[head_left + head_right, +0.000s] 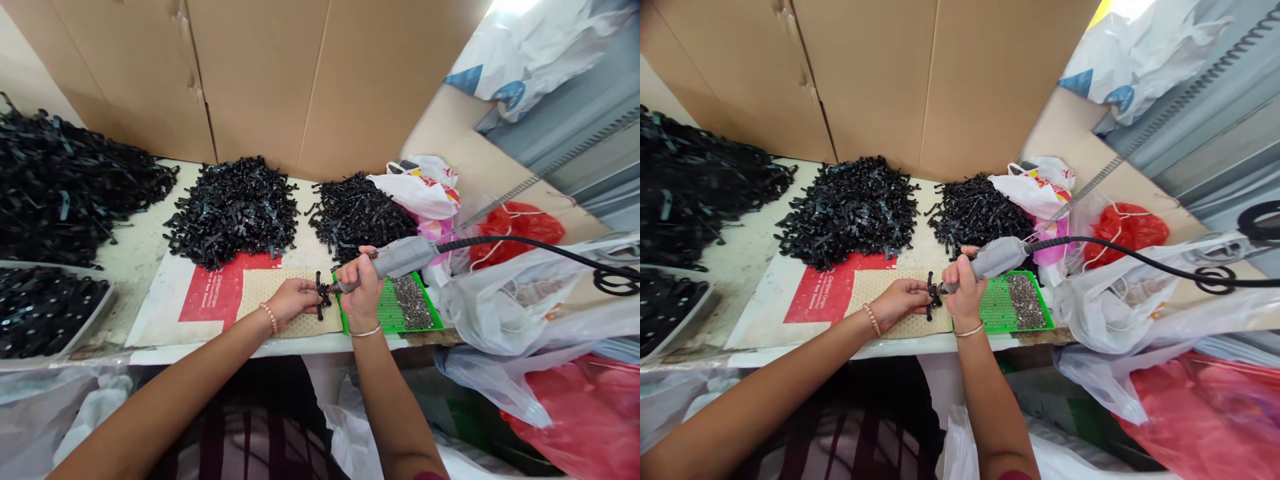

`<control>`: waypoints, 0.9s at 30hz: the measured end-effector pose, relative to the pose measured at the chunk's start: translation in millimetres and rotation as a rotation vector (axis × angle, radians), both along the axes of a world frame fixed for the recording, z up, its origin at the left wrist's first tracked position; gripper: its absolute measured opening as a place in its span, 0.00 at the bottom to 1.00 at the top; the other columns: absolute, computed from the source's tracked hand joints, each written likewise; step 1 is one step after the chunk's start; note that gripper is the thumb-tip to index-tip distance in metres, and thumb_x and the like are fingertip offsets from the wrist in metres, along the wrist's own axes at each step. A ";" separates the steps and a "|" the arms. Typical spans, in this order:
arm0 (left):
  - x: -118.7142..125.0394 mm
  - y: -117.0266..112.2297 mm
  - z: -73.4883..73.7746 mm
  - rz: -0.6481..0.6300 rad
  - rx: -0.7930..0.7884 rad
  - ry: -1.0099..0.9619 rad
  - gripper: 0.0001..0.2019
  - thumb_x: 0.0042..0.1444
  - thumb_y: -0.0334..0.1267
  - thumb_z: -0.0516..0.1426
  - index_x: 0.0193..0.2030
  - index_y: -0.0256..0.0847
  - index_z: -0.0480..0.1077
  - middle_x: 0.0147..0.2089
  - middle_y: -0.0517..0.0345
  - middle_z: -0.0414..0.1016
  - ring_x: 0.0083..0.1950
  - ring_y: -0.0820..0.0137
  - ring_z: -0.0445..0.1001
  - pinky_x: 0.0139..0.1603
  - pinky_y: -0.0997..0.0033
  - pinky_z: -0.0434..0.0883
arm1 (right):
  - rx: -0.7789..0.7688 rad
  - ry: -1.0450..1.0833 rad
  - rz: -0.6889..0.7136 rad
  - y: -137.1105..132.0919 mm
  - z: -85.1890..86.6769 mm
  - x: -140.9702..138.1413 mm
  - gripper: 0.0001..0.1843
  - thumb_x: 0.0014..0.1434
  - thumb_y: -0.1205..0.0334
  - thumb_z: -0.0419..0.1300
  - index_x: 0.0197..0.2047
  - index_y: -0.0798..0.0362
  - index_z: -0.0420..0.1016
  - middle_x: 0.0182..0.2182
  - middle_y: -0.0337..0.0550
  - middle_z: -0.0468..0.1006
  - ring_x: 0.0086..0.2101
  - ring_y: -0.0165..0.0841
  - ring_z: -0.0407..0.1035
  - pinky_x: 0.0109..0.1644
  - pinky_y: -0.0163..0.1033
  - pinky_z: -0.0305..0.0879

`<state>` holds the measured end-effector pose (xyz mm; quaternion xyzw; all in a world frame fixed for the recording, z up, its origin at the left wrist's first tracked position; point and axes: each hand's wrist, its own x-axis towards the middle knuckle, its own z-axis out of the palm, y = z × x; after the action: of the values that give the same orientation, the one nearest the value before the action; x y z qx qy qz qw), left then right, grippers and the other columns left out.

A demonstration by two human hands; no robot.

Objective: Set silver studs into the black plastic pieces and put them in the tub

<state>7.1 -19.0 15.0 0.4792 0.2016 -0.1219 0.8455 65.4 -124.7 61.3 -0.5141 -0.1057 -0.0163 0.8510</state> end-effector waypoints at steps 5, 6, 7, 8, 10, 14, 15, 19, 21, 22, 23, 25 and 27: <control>-0.2 -0.2 0.7 0.007 -0.005 0.011 0.10 0.38 0.25 0.67 0.31 0.33 0.75 0.30 0.55 0.75 0.31 0.72 0.73 0.34 0.74 0.73 | 0.001 0.003 0.002 -1.1 -1.2 1.1 0.19 0.51 0.49 0.64 0.39 0.48 0.63 0.14 0.23 0.55 0.15 0.24 0.49 0.21 0.30 0.52; -0.3 -0.2 0.9 0.006 -0.003 0.013 0.10 0.38 0.25 0.67 0.31 0.33 0.75 0.30 0.55 0.75 0.31 0.72 0.74 0.34 0.74 0.73 | 0.001 0.002 0.002 -1.4 -1.3 1.3 0.19 0.51 0.49 0.64 0.39 0.48 0.63 0.14 0.23 0.55 0.15 0.24 0.49 0.22 0.30 0.52; -0.5 -0.1 0.9 0.003 -0.002 0.012 0.10 0.38 0.25 0.67 0.31 0.33 0.75 0.30 0.55 0.75 0.31 0.72 0.74 0.34 0.73 0.73 | 0.005 0.002 0.003 -1.5 -1.3 1.5 0.18 0.51 0.50 0.64 0.39 0.48 0.63 0.14 0.23 0.55 0.15 0.24 0.49 0.22 0.30 0.53; -0.6 0.1 0.8 0.002 -0.001 0.010 0.10 0.38 0.26 0.68 0.31 0.33 0.75 0.31 0.55 0.76 0.32 0.72 0.74 0.35 0.73 0.73 | 0.012 0.000 0.005 -1.6 -1.2 1.6 0.18 0.51 0.50 0.64 0.39 0.48 0.63 0.14 0.23 0.55 0.15 0.24 0.49 0.22 0.30 0.53; -0.7 0.3 0.2 0.000 -0.001 0.004 0.11 0.38 0.27 0.68 0.31 0.33 0.75 0.31 0.54 0.76 0.32 0.71 0.74 0.35 0.73 0.73 | 0.023 -0.008 0.005 -1.6 -1.0 1.6 0.18 0.51 0.51 0.64 0.39 0.49 0.63 0.14 0.23 0.55 0.15 0.24 0.49 0.22 0.30 0.53; -0.3 0.5 -0.5 -0.005 -0.011 0.003 0.12 0.37 0.27 0.68 0.31 0.33 0.75 0.31 0.54 0.76 0.32 0.72 0.74 0.35 0.73 0.74 | 0.011 -0.020 0.004 -0.5 -1.4 1.4 0.17 0.52 0.51 0.64 0.39 0.49 0.63 0.14 0.23 0.55 0.15 0.24 0.49 0.22 0.30 0.53; -0.2 0.4 -0.4 -0.008 -0.014 0.005 0.12 0.37 0.27 0.68 0.31 0.33 0.75 0.31 0.54 0.76 0.32 0.72 0.74 0.35 0.74 0.74 | 0.006 -0.023 0.004 -0.2 -1.6 1.3 0.17 0.52 0.51 0.64 0.39 0.48 0.63 0.14 0.23 0.55 0.15 0.24 0.49 0.22 0.30 0.53; -0.7 0.3 1.2 -0.007 -0.011 0.014 0.11 0.37 0.26 0.67 0.30 0.32 0.75 0.30 0.54 0.76 0.31 0.73 0.74 0.33 0.75 0.73 | 0.009 -0.031 0.003 0.5 -2.5 1.0 0.17 0.52 0.52 0.64 0.39 0.49 0.63 0.14 0.24 0.56 0.15 0.24 0.49 0.21 0.30 0.53; -1.0 0.2 2.3 -0.007 -0.005 0.010 0.10 0.37 0.26 0.68 0.30 0.33 0.75 0.31 0.54 0.76 0.31 0.73 0.74 0.33 0.75 0.73 | 0.012 -0.028 0.004 0.8 -2.9 0.8 0.16 0.52 0.52 0.64 0.39 0.49 0.63 0.14 0.24 0.56 0.15 0.24 0.49 0.21 0.30 0.53; -1.0 0.2 3.0 -0.008 -0.003 0.007 0.10 0.37 0.26 0.68 0.30 0.33 0.75 0.31 0.54 0.76 0.31 0.73 0.74 0.34 0.75 0.74 | 0.008 -0.028 0.005 1.0 -3.1 0.6 0.16 0.52 0.52 0.64 0.39 0.49 0.63 0.14 0.24 0.56 0.15 0.24 0.49 0.21 0.30 0.53; -1.0 0.1 3.5 -0.011 -0.003 0.005 0.10 0.37 0.27 0.68 0.30 0.33 0.76 0.31 0.54 0.76 0.31 0.72 0.74 0.34 0.75 0.74 | 0.002 -0.029 0.006 1.2 -3.3 0.5 0.16 0.52 0.52 0.63 0.39 0.49 0.63 0.14 0.24 0.55 0.15 0.24 0.49 0.21 0.30 0.53; -0.8 -0.1 4.4 -0.014 -0.004 0.004 0.10 0.38 0.26 0.68 0.30 0.33 0.76 0.30 0.54 0.76 0.31 0.72 0.74 0.35 0.75 0.74 | -0.008 -0.036 0.006 1.6 -3.7 -0.1 0.16 0.53 0.52 0.63 0.39 0.49 0.62 0.14 0.24 0.55 0.15 0.23 0.49 0.21 0.30 0.53; -0.5 -0.2 4.5 -0.012 -0.005 0.005 0.09 0.39 0.26 0.67 0.30 0.33 0.76 0.29 0.55 0.76 0.31 0.72 0.74 0.34 0.75 0.74 | -0.022 -0.049 0.007 1.9 -4.0 -0.9 0.16 0.53 0.52 0.62 0.39 0.49 0.62 0.14 0.24 0.54 0.15 0.23 0.49 0.22 0.30 0.53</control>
<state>6.6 -19.2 19.5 0.4781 0.2007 -0.1289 0.8453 64.5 -122.8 57.3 -0.5227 -0.1282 -0.0246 0.8425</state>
